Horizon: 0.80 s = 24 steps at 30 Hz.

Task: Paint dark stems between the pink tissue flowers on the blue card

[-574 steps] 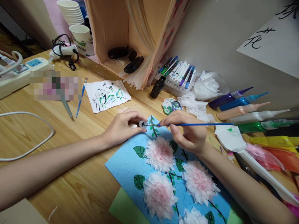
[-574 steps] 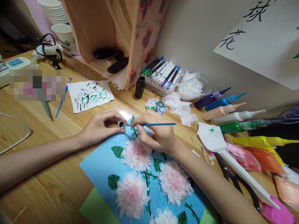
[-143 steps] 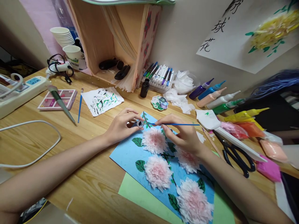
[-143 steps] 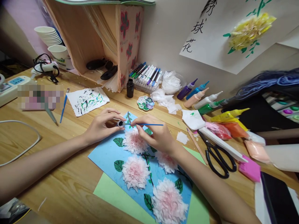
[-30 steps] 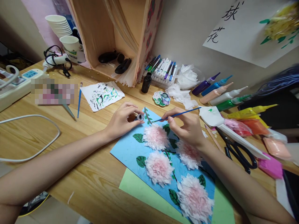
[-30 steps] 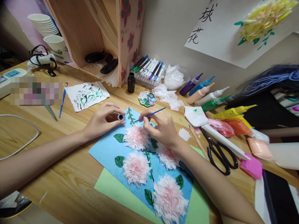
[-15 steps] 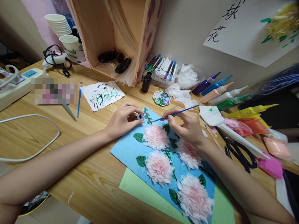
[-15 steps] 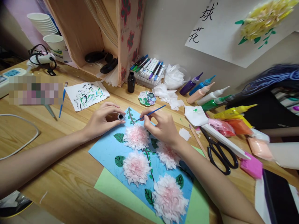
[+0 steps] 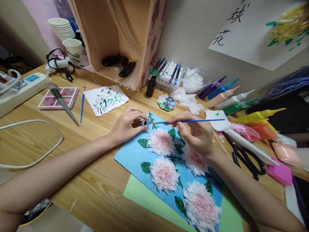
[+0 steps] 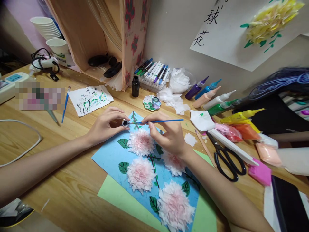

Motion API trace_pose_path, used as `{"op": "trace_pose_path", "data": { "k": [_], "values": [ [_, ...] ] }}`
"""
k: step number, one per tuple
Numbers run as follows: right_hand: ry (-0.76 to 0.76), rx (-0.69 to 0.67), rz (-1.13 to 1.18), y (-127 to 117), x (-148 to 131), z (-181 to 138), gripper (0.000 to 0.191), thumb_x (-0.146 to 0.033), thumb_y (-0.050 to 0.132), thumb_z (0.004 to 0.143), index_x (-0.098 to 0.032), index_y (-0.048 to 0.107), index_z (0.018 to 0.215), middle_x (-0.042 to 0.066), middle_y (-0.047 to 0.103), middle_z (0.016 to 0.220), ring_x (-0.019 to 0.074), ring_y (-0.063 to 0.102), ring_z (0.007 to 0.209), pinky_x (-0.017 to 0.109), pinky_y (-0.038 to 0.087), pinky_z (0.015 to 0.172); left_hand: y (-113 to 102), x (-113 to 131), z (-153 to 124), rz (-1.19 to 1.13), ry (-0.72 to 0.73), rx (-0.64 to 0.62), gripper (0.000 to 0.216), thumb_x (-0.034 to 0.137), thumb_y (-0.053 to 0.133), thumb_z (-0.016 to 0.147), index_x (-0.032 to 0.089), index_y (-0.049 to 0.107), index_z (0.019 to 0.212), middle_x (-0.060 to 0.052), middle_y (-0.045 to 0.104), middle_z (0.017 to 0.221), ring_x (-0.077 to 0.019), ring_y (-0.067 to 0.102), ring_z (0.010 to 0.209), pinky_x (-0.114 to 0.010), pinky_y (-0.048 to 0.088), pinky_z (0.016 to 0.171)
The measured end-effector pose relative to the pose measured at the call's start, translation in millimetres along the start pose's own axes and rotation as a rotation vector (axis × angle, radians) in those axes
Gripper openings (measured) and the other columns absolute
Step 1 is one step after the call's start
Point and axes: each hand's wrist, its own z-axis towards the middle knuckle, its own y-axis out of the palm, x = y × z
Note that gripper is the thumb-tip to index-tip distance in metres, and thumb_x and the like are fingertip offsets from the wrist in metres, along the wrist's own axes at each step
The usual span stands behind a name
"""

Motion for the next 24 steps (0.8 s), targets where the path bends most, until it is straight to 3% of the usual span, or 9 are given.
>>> {"op": "trace_pose_path", "data": {
  "k": [7, 14, 16, 21, 24],
  "values": [
    [-0.091, -0.146, -0.033, 3.5, -0.1, 1.3, 0.022, -0.010, 0.050, 0.086, -0.021, 0.063, 0.101, 0.004, 0.071, 0.092, 0.0153, 0.067, 0.085, 0.031, 0.054, 0.075, -0.2, 0.7, 0.5, -0.007, 0.035, 0.000, 0.021, 0.023, 0.075, 0.074, 0.020, 0.070, 0.095, -0.005, 0.069, 0.090, -0.0204, 0.055, 0.100, -0.035, 0.048, 0.086],
    [-0.071, -0.128, -0.050, 1.9, -2.5, 1.3, 0.021, -0.010, 0.050, 0.086, -0.021, 0.062, 0.100, 0.003, 0.071, 0.092, 0.0144, 0.066, 0.084, 0.030, 0.053, 0.074, -0.5, 2.5, 1.7, 0.000, 0.034, -0.009, 0.020, 0.020, 0.074, 0.074, 0.020, 0.070, 0.094, -0.004, 0.069, 0.089, -0.0208, 0.055, 0.100, -0.037, 0.048, 0.089],
    [-0.059, -0.098, -0.042, 1.0, -2.7, 0.7, 0.019, -0.011, 0.050, 0.087, -0.021, 0.062, 0.097, 0.002, 0.071, 0.089, 0.0138, 0.066, 0.082, 0.029, 0.053, 0.072, -0.5, 2.2, 1.7, -0.001, 0.034, -0.006, 0.020, 0.022, 0.075, 0.074, 0.020, 0.070, 0.094, -0.005, 0.069, 0.089, -0.0211, 0.055, 0.101, -0.038, 0.048, 0.089],
    [0.029, 0.147, 0.007, -1.5, 6.0, -0.6, 0.016, -0.016, 0.049, 0.089, -0.022, 0.063, 0.088, -0.001, 0.068, 0.078, 0.0114, 0.065, 0.069, 0.027, 0.052, 0.065, -0.4, -0.8, 0.4, 0.013, 0.023, -0.003, 0.021, 0.025, 0.075, 0.074, 0.019, 0.070, 0.094, -0.005, 0.069, 0.091, -0.0216, 0.055, 0.102, -0.038, 0.047, 0.089],
    [0.055, 0.150, -0.058, -2.1, 14.8, 0.3, 0.015, -0.018, 0.050, 0.089, -0.020, 0.063, 0.081, -0.001, 0.067, 0.074, 0.0115, 0.065, 0.065, 0.027, 0.052, 0.063, -0.4, -1.5, -0.2, 0.014, 0.004, -0.001, 0.021, 0.025, 0.075, 0.075, 0.019, 0.069, 0.095, -0.006, 0.068, 0.093, -0.0212, 0.056, 0.102, -0.038, 0.048, 0.089]
  ]
}}
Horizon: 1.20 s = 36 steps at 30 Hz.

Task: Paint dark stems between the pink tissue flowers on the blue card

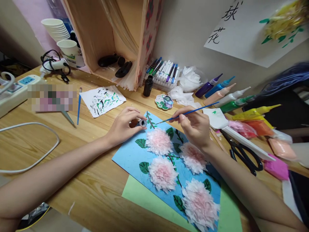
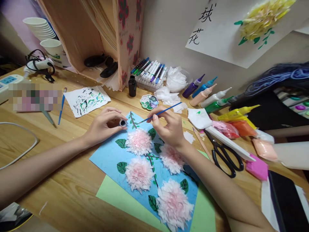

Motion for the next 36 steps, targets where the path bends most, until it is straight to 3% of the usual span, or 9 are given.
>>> {"op": "trace_pose_path", "data": {
  "k": [8, 21, 36],
  "values": [
    [0.014, -0.087, -0.067, 4.5, 3.8, 2.7, 0.020, -0.016, 0.048, 0.086, -0.018, 0.063, 0.073, 0.002, 0.068, 0.074, 0.0118, 0.066, 0.065, 0.025, 0.053, 0.062, -0.2, 3.0, 0.5, 0.015, -0.025, -0.003, 0.020, 0.025, 0.075, 0.075, 0.020, 0.070, 0.094, -0.005, 0.067, 0.095, -0.0206, 0.057, 0.103, -0.036, 0.049, 0.089],
    [0.000, -0.121, -0.104, 4.6, 3.8, 1.5, 0.017, -0.016, 0.048, 0.085, -0.019, 0.062, 0.076, 0.002, 0.068, 0.073, 0.0131, 0.065, 0.067, 0.028, 0.051, 0.065, 0.1, 1.8, 0.4, -0.001, -0.032, -0.007, 0.021, 0.027, 0.074, 0.076, 0.021, 0.070, 0.095, -0.006, 0.066, 0.095, -0.0213, 0.057, 0.103, -0.037, 0.050, 0.088],
    [-0.018, -0.103, -0.142, 0.8, 2.3, 3.3, 0.016, -0.016, 0.048, 0.083, -0.019, 0.061, 0.075, 0.001, 0.067, 0.069, 0.0127, 0.063, 0.061, 0.025, 0.050, 0.057, -0.2, 2.9, 0.4, 0.001, -0.038, -0.008, 0.021, 0.026, 0.074, 0.075, 0.020, 0.070, 0.095, -0.007, 0.065, 0.096, -0.0211, 0.057, 0.103, -0.036, 0.051, 0.086]
  ]
}}
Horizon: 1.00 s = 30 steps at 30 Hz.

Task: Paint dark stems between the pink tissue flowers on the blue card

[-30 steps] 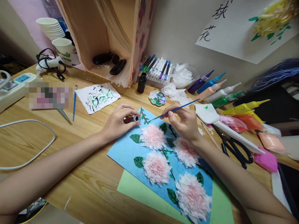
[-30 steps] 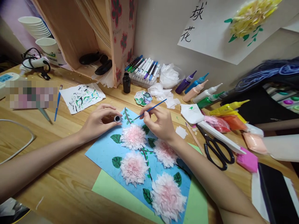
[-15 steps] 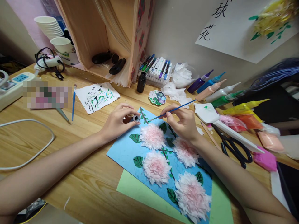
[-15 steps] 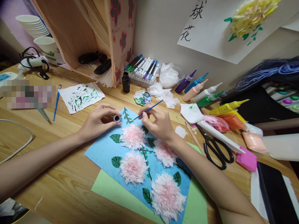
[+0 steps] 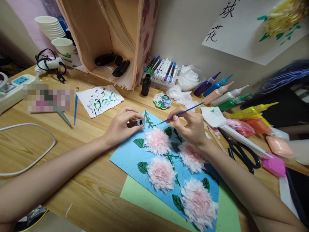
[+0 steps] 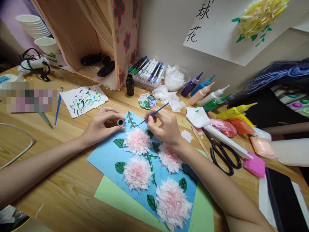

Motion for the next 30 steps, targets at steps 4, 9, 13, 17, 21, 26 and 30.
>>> {"op": "trace_pose_path", "data": {
  "k": [4, 9, 13, 17, 21, 26, 30],
  "values": [
    [-0.009, 0.023, 0.005, -1.4, -0.7, 0.6, 0.015, -0.014, 0.049, 0.082, -0.020, 0.060, 0.074, 0.000, 0.066, 0.066, 0.0121, 0.063, 0.059, 0.025, 0.049, 0.056, 0.4, -0.2, 0.2, -0.005, 0.004, 0.004, 0.020, 0.026, 0.074, 0.075, 0.020, 0.070, 0.094, -0.007, 0.065, 0.096, -0.0210, 0.057, 0.103, -0.036, 0.051, 0.086],
    [-0.020, 0.028, 0.028, -1.2, -1.7, -0.1, 0.015, -0.016, 0.049, 0.084, -0.020, 0.061, 0.077, 0.000, 0.068, 0.070, 0.0128, 0.064, 0.063, 0.027, 0.051, 0.062, 0.5, -0.5, 0.5, 0.001, 0.010, 0.005, 0.020, 0.026, 0.074, 0.076, 0.021, 0.070, 0.094, -0.006, 0.066, 0.095, -0.0212, 0.057, 0.103, -0.036, 0.051, 0.085],
    [-0.025, -0.012, 0.014, 1.0, -2.2, -1.3, 0.015, -0.015, 0.049, 0.084, -0.019, 0.062, 0.079, 0.001, 0.069, 0.071, 0.0130, 0.064, 0.065, 0.027, 0.051, 0.064, 0.4, -0.6, 0.6, 0.009, 0.017, 0.006, 0.020, 0.026, 0.074, 0.076, 0.021, 0.070, 0.094, -0.006, 0.066, 0.095, -0.0210, 0.057, 0.103, -0.036, 0.051, 0.085],
    [-0.015, -0.025, 0.005, 1.4, -2.6, -1.4, 0.014, -0.015, 0.049, 0.083, -0.019, 0.062, 0.080, 0.002, 0.069, 0.072, 0.0134, 0.065, 0.065, 0.027, 0.051, 0.063, 0.2, -0.5, 0.6, 0.009, 0.017, 0.005, 0.020, 0.027, 0.074, 0.076, 0.021, 0.070, 0.094, -0.006, 0.067, 0.095, -0.0211, 0.057, 0.103, -0.036, 0.051, 0.085],
    [-0.025, -0.027, -0.007, 0.8, -2.4, -0.8, 0.014, -0.015, 0.048, 0.083, -0.019, 0.061, 0.079, 0.001, 0.068, 0.070, 0.0128, 0.064, 0.062, 0.026, 0.051, 0.061, -0.2, 0.3, 0.7, 0.008, 0.009, 0.001, 0.019, 0.026, 0.074, 0.076, 0.021, 0.070, 0.094, -0.006, 0.067, 0.095, -0.0214, 0.057, 0.103, -0.035, 0.052, 0.084],
    [-0.025, -0.009, 0.025, 0.3, -2.6, -0.9, 0.014, -0.015, 0.049, 0.083, -0.020, 0.061, 0.078, 0.001, 0.068, 0.070, 0.0123, 0.064, 0.063, 0.026, 0.052, 0.062, -0.1, 0.5, 0.5, 0.000, 0.008, 0.005, 0.019, 0.025, 0.074, 0.076, 0.021, 0.070, 0.094, -0.006, 0.066, 0.094, -0.0214, 0.057, 0.103, -0.034, 0.052, 0.083],
    [0.003, 0.013, 0.072, 0.0, -2.4, -0.7, 0.015, -0.015, 0.049, 0.084, -0.020, 0.062, 0.078, 0.001, 0.068, 0.071, 0.0120, 0.065, 0.064, 0.025, 0.052, 0.062, 0.4, -0.3, 0.2, 0.002, 0.005, 0.007, 0.020, 0.026, 0.074, 0.076, 0.021, 0.070, 0.094, -0.006, 0.066, 0.095, -0.0212, 0.057, 0.103, -0.034, 0.052, 0.082]
  ]
}}
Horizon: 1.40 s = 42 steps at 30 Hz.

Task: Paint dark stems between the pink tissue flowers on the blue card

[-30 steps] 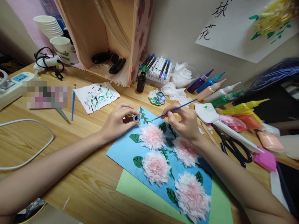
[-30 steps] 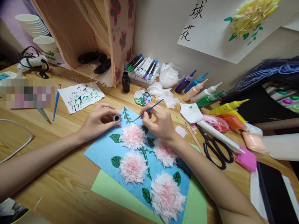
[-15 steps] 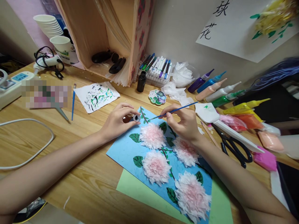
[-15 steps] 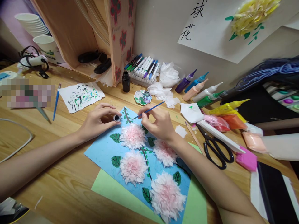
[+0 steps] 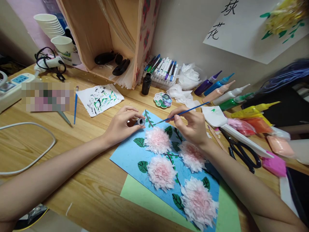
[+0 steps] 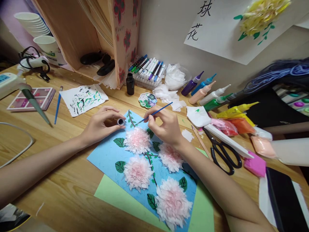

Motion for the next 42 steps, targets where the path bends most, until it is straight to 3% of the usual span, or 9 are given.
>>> {"op": "trace_pose_path", "data": {
  "k": [31, 35, 39, 42],
  "values": [
    [-0.027, -0.019, -0.044, -1.9, 4.4, 0.4, 0.014, -0.014, 0.050, 0.083, -0.018, 0.061, 0.076, 0.000, 0.067, 0.069, 0.0112, 0.064, 0.062, 0.024, 0.050, 0.060, -0.8, -1.2, -1.4, 0.002, 0.024, 0.004, 0.020, 0.025, 0.075, 0.075, 0.018, 0.070, 0.094, -0.006, 0.067, 0.093, -0.0198, 0.056, 0.102, -0.033, 0.049, 0.087],
    [-0.005, 0.104, 0.059, -7.0, 3.1, 0.9, 0.014, -0.017, 0.051, 0.086, -0.019, 0.063, 0.080, 0.000, 0.068, 0.072, 0.0122, 0.065, 0.065, 0.026, 0.051, 0.061, -1.4, 0.0, -1.4, -0.010, -0.013, 0.002, 0.022, 0.027, 0.075, 0.075, 0.018, 0.070, 0.095, -0.007, 0.066, 0.095, -0.0208, 0.056, 0.104, -0.034, 0.048, 0.088],
    [-0.027, 0.349, 0.160, -25.4, -6.8, 9.6, 0.015, -0.018, 0.051, 0.087, -0.021, 0.065, 0.082, -0.001, 0.067, 0.071, 0.0118, 0.065, 0.062, 0.025, 0.050, 0.055, -3.9, -1.3, -1.0, -0.003, -0.043, 0.036, 0.021, 0.030, 0.072, 0.079, 0.020, 0.069, 0.097, -0.006, 0.067, 0.095, -0.0215, 0.055, 0.104, -0.037, 0.047, 0.090],
    [-0.129, 0.555, 0.172, -51.3, -22.0, 21.4, 0.016, -0.013, 0.053, 0.082, -0.020, 0.068, 0.080, -0.001, 0.065, 0.065, 0.0107, 0.062, 0.053, 0.024, 0.047, 0.047, -10.8, -4.2, 2.2, 0.034, -0.093, 0.121, 0.022, 0.033, 0.068, 0.081, 0.022, 0.068, 0.100, -0.006, 0.067, 0.099, -0.0223, 0.053, 0.105, -0.040, 0.045, 0.094]
  ]
}}
